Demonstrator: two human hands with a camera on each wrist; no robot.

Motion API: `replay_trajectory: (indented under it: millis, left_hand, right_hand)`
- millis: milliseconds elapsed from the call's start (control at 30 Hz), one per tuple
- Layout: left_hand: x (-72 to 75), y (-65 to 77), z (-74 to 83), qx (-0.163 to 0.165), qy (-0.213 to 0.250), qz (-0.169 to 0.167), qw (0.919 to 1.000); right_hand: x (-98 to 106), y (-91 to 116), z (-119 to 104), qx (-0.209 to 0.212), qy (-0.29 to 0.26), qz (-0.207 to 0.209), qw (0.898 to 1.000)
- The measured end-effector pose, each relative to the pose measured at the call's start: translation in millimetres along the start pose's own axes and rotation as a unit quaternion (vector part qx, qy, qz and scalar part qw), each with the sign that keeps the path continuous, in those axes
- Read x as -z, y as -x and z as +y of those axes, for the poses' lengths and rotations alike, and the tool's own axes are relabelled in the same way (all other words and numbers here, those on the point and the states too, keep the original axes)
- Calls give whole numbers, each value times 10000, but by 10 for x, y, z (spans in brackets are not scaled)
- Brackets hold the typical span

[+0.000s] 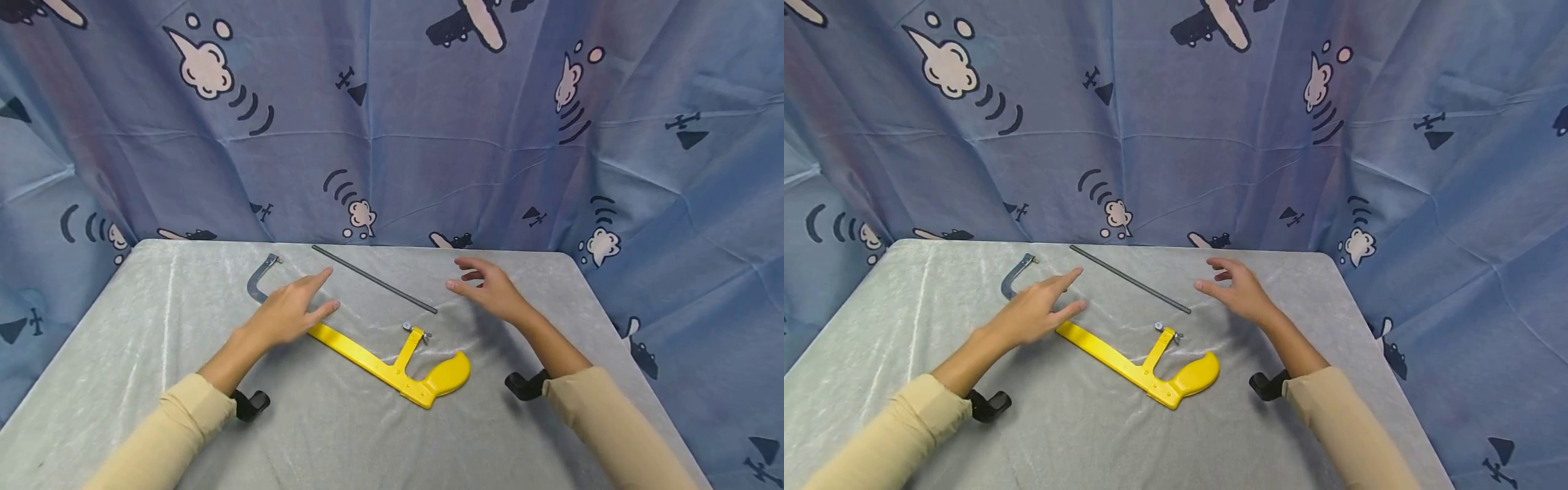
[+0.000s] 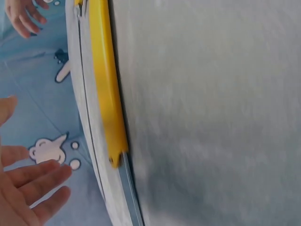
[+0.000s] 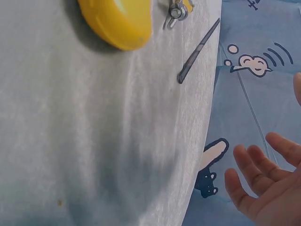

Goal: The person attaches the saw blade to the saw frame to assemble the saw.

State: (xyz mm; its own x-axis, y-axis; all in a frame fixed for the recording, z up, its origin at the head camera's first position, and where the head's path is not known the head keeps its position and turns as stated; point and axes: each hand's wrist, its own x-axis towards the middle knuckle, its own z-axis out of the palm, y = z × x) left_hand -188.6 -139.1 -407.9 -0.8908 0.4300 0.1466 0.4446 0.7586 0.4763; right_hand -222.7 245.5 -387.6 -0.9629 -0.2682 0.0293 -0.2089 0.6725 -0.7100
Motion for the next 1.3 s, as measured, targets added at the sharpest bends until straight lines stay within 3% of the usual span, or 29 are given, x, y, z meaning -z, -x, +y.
replay_trajectory:
  millis: [233, 467, 667, 1100, 1300]
  left_hand:
    - [-126, -33, 116, -149, 606, -321, 9975]
    - [-267, -71, 231, -212, 1287, -785, 9883]
    - [-379, -102, 317, -259, 1706, -853, 9813]
    - [-568, -166, 531, -291, 2300, -1228, 9650]
    - [-619, -190, 586, -243, 2303, -1439, 9621]
  right_hand:
    - [-97, -49, 6, 14, -203, -160, 9997]
    - [-190, -90, -21, 79, -284, -254, 9992]
    - [-242, -109, -40, 34, -358, -407, 9985]
    - [-385, -160, -43, 168, -368, -754, 9963]
    - [-401, -173, -99, 81, -482, -909, 9947]
